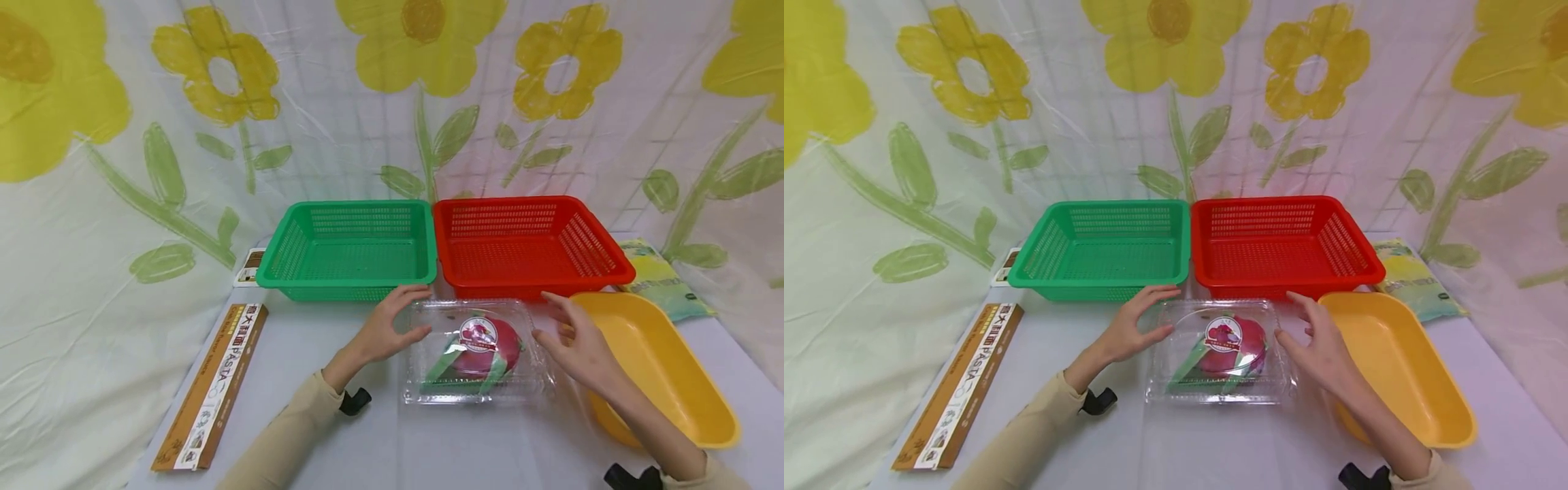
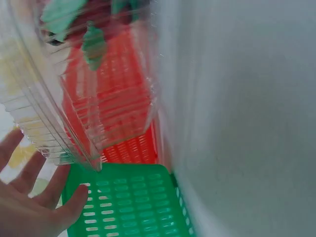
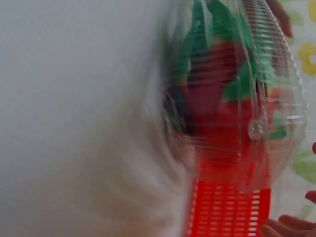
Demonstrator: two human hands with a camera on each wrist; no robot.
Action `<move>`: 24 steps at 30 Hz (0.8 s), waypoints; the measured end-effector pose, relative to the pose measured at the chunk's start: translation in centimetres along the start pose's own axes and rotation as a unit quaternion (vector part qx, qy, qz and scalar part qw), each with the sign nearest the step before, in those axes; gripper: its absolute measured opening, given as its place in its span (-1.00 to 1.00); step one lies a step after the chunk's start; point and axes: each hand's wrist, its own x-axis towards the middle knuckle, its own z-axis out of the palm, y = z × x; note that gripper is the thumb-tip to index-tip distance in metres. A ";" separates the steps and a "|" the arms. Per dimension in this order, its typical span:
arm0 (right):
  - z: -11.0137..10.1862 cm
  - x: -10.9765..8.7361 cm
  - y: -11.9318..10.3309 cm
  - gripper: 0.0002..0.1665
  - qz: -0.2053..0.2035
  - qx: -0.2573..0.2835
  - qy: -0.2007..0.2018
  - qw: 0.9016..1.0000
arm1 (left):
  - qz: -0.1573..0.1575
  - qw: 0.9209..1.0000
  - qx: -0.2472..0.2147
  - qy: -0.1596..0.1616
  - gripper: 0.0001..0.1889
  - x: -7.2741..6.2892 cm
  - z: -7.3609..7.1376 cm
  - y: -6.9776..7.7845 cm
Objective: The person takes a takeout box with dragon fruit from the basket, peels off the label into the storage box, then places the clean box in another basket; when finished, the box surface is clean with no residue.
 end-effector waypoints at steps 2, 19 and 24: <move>-0.4 0.3 -0.2 -0.26 -0.020 -0.020 0.018 0.999 | 0.011 1.000 0.011 -0.015 -0.35 -0.1 0.4 -0.1; 2.1 2.6 -2.2 -0.58 -0.064 -0.079 -0.018 0.995 | 0.023 0.996 0.035 -0.074 -0.28 -0.6 1.4 -0.5; 3.1 2.7 -3.0 -0.62 -0.060 -0.081 -0.025 0.995 | 0.004 0.996 0.028 -0.084 -0.32 -0.7 1.4 -0.6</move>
